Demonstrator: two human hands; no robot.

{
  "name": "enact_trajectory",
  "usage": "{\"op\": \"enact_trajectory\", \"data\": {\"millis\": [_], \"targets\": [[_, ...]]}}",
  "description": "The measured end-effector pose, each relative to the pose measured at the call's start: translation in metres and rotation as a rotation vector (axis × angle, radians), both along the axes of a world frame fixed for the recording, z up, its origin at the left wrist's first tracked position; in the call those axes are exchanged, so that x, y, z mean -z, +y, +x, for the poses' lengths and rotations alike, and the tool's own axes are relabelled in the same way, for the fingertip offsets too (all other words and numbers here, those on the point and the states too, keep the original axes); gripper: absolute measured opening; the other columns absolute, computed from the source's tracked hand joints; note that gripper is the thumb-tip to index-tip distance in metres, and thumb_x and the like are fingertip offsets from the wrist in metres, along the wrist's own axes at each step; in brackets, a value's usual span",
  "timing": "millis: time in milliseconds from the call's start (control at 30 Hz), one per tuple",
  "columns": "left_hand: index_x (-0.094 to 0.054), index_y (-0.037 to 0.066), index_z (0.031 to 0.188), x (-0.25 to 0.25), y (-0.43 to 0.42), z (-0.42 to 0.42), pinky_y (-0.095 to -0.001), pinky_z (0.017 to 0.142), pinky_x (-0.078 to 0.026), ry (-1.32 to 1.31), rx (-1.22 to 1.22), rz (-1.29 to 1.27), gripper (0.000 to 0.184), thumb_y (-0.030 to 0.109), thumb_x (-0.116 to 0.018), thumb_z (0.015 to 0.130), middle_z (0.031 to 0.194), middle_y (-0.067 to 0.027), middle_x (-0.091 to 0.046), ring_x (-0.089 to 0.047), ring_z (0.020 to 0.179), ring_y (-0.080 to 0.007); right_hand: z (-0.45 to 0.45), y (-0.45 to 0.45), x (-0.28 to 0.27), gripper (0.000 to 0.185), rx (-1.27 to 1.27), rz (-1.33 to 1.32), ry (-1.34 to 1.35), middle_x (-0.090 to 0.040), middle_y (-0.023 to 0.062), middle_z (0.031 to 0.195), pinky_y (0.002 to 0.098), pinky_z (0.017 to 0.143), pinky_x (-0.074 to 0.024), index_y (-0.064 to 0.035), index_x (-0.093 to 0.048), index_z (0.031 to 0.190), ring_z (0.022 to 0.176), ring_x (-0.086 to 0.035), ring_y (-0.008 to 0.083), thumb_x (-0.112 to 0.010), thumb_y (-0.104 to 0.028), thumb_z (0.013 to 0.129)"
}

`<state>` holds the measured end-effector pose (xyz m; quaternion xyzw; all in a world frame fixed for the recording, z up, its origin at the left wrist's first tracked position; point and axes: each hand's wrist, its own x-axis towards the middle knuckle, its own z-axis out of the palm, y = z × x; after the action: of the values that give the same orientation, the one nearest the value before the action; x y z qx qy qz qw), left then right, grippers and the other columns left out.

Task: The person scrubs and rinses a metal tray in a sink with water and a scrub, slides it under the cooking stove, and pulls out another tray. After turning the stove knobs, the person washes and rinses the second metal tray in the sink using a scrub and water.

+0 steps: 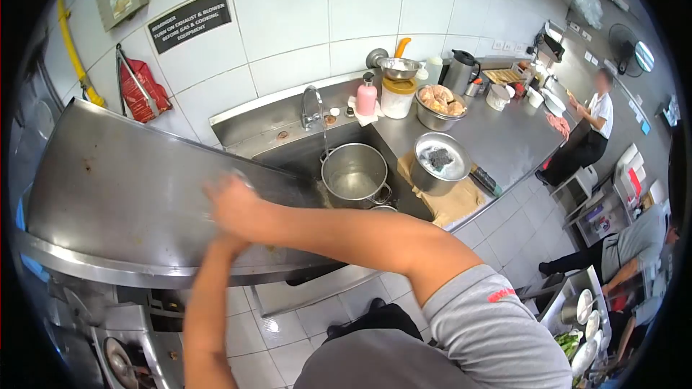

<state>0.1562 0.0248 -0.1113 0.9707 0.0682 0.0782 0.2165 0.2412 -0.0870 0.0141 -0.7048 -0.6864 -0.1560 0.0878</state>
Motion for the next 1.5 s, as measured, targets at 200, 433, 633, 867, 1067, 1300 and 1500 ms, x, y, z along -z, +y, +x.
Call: {"op": "enact_trajectory", "data": {"millis": [200, 433, 633, 867, 1067, 1300, 1500], "targets": [[-0.06, 0.013, 0.124, -0.163, 0.102, -0.045, -0.0553, 0.113, -0.018, 0.317, -0.559, 0.858, 0.045, 0.029, -0.065, 0.083, 0.143, -0.0123, -0.044, -0.037, 0.135, -0.0288, 0.062, 0.003, -0.095, 0.03, 0.263, -0.195, -0.067, -0.067, 0.0116, 0.106, 0.0411, 0.077, -0.0518, -0.0062, -0.071, 0.103, 0.101, -0.063, 0.0293, -0.064, -0.028, 0.084], [-0.062, 0.011, 0.121, -0.126, 0.082, -0.045, -0.0555, 0.112, -0.02, 0.272, -0.602, 0.887, 0.04, 0.028, -0.064, 0.085, 0.141, -0.0117, -0.047, -0.036, 0.135, -0.031, 0.314, -0.101, 0.094, 0.041, 0.501, -0.463, 0.171, -0.068, 0.0127, 0.105, 0.0434, 0.084, -0.0532, -0.0088, -0.071, 0.101, 0.1, -0.065, 0.031, -0.079, -0.037, 0.072], [-0.063, 0.011, 0.118, -0.013, -0.055, 0.021, -0.056, 0.11, -0.024, 0.557, -0.367, 0.3, 0.041, 0.036, -0.062, 0.086, 0.127, -0.0105, -0.059, -0.043, 0.13, -0.0295, 0.356, -0.144, 0.247, 0.034, 0.577, -0.57, 0.081, -0.052, 0.0187, 0.132, 0.0419, 0.085, -0.0533, -0.0107, -0.069, 0.106, 0.104, -0.061, 0.0356, -0.071, -0.026, 0.076], [-0.062, 0.01, 0.114, 0.062, -0.159, 0.025, -0.0543, 0.111, -0.023, 0.587, -0.413, 0.226, 0.038, 0.037, -0.058, 0.088, 0.122, -0.0128, -0.06, -0.044, 0.131, -0.0282, 0.387, -0.117, 0.429, 0.03, 0.536, -0.688, 0.26, -0.054, 0.0213, 0.127, 0.045, 0.087, -0.0517, -0.002, -0.063, 0.116, 0.111, -0.058, 0.0345, -0.049, -0.017, 0.095], [-0.067, 0.015, 0.096, 0.079, -0.17, 0.005, -0.048, 0.106, -0.031, 0.327, -0.426, 0.351, 0.02, 0.026, -0.057, 0.082, 0.098, -0.004, -0.066, -0.056, 0.112, -0.0234, 0.404, -0.109, 0.479, 0.016, 0.423, -0.349, 0.701, -0.065, 0.0223, 0.098, 0.0472, 0.076, -0.0476, 0.0011, -0.063, 0.084, 0.085, -0.061, 0.0387, -0.066, -0.012, 0.075], [-0.067, 0.015, 0.094, 0.109, -0.173, 0.017, -0.0477, 0.103, -0.033, 0.272, -0.41, 0.474, 0.021, 0.025, -0.053, 0.082, 0.096, -0.0024, -0.065, -0.055, 0.113, -0.0215, 0.323, -0.158, 0.304, 0.028, 0.279, 0.189, 1.033, -0.05, 0.024, 0.134, 0.0435, 0.09, -0.0454, -0.0008, -0.053, 0.072, 0.121, -0.051, 0.037, -0.078, 0.0, 0.058], [-0.069, 0.015, 0.103, 0.122, -0.17, 0.037, -0.0528, 0.108, -0.028, 0.422, -0.34, 0.366, 0.027, 0.023, -0.049, 0.088, 0.117, -0.0076, -0.063, -0.049, 0.125, -0.0251, 0.252, -0.165, 0.21, 0.03, 0.009, 0.116, 0.993, -0.049, 0.0239, 0.137, 0.0428, 0.093, -0.0453, -0.0033, -0.056, 0.071, 0.129, -0.045, 0.0392, -0.082, -0.006, 0.056]]}}
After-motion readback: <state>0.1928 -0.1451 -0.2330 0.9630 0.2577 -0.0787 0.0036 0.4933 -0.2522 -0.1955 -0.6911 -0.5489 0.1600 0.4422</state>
